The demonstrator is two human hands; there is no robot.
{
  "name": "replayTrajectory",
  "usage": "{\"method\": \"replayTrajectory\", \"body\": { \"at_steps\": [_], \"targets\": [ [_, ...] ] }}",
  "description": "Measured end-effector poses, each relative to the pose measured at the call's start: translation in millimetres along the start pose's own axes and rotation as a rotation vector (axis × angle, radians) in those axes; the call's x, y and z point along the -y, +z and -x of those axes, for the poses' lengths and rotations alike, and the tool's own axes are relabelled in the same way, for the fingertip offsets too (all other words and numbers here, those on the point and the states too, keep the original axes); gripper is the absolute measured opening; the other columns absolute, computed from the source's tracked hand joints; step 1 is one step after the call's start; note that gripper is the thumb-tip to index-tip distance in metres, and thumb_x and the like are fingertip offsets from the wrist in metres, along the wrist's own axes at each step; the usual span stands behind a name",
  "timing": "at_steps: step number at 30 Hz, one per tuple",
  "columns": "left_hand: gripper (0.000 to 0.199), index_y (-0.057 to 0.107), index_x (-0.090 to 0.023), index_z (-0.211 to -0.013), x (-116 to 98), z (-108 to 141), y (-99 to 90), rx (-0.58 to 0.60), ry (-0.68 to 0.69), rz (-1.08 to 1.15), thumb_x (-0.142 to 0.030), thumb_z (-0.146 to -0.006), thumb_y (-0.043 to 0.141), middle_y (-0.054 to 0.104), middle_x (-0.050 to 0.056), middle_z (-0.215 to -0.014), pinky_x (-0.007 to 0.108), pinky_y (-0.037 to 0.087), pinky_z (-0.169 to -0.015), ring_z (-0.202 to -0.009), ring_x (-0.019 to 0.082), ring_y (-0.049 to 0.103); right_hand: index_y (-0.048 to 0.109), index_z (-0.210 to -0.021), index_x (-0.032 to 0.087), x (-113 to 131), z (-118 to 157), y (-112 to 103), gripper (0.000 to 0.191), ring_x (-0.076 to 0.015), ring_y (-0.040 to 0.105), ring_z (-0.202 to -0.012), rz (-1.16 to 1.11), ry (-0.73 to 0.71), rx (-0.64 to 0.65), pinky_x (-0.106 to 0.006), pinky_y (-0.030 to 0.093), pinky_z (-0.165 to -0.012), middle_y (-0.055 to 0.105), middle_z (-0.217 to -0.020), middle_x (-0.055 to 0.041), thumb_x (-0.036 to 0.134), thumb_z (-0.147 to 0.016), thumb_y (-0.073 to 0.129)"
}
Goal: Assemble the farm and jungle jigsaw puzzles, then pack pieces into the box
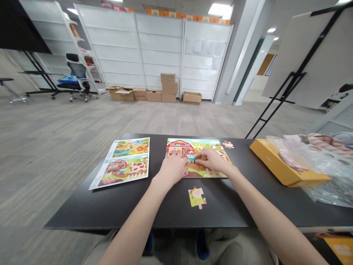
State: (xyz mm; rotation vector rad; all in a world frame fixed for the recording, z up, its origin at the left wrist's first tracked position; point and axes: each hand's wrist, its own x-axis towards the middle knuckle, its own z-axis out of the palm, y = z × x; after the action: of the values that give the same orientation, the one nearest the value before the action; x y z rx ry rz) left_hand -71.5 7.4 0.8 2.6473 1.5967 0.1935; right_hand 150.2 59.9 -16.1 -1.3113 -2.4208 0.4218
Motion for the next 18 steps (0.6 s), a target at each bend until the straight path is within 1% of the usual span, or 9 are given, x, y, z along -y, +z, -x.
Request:
{"method": "replayTrajectory", "body": {
  "at_steps": [5,10,13,15,16,18],
  "targets": [
    [0.022,0.072,-0.022,-0.096,-1,-2,2.1,0.002,0.032,-0.014,-0.032,-0.093,0.053,0.066,0.01,-0.12,0.039,0.056,-0.084,-0.112,0.029,0.061,0.078,-0.098,0.021,-6,3,-3,0.022,-0.018,0.062,-0.078,-0.014,-0.055,0.07,-0.029,0.043,-0.071,0.07,-0.092,-0.0054,0.037,-0.087,0.069],
    [0.026,0.067,-0.016,-0.109,-5,-4,3.3,-0.005,0.104,-0.011,-0.028,-0.094,0.05,0.068,0.012,-0.119,0.038,0.054,-0.093,-0.109,0.027,0.062,0.076,-0.1,0.02,-11,3,-2,0.023,-0.0172,0.06,-0.077,-0.081,-0.048,0.08,-0.029,0.044,-0.071,0.071,-0.091,-0.0048,0.036,-0.085,0.07],
    [0.027,0.066,-0.017,-0.11,-6,-4,3.1,0.0,0.122,-0.019,-0.027,-0.095,0.047,0.069,0.012,-0.118,0.039,0.053,-0.095,-0.11,0.027,0.061,0.076,-0.098,0.019,-15,2,-3,0.028,-0.0165,0.06,-0.073,-0.206,-0.003,0.077,-0.028,0.046,-0.068,0.073,-0.09,-0.005,0.042,-0.082,0.07],
    [0.027,0.067,-0.017,-0.109,-6,-4,2.7,0.016,0.128,-0.013,-0.027,-0.095,0.047,0.069,0.012,-0.118,0.04,0.052,-0.095,-0.111,0.028,0.061,0.076,-0.096,0.018,-23,1,-7,0.033,-0.0165,0.061,-0.07,-0.284,0.043,0.054,-0.028,0.048,-0.065,0.074,-0.089,-0.0053,0.047,-0.081,0.069],
    [0.027,0.067,-0.017,-0.11,-5,-4,2.4,0.023,0.129,-0.008,-0.028,-0.095,0.047,0.069,0.012,-0.118,0.04,0.052,-0.095,-0.112,0.028,0.061,0.076,-0.095,0.018,-29,1,-10,0.035,-0.0167,0.061,-0.07,-0.304,0.069,0.02,-0.029,0.048,-0.065,0.074,-0.088,-0.0056,0.049,-0.082,0.068],
    [0.027,0.066,-0.017,-0.11,-5,-5,1.6,0.032,0.123,-0.001,-0.029,-0.095,0.048,0.069,0.012,-0.12,0.04,0.052,-0.095,-0.113,0.029,0.06,0.075,-0.093,0.018,-48,2,-18,0.037,-0.0181,0.062,-0.071,-0.288,0.141,-0.118,-0.03,0.05,-0.066,0.074,-0.087,-0.0066,0.052,-0.085,0.063]
  ]
}}
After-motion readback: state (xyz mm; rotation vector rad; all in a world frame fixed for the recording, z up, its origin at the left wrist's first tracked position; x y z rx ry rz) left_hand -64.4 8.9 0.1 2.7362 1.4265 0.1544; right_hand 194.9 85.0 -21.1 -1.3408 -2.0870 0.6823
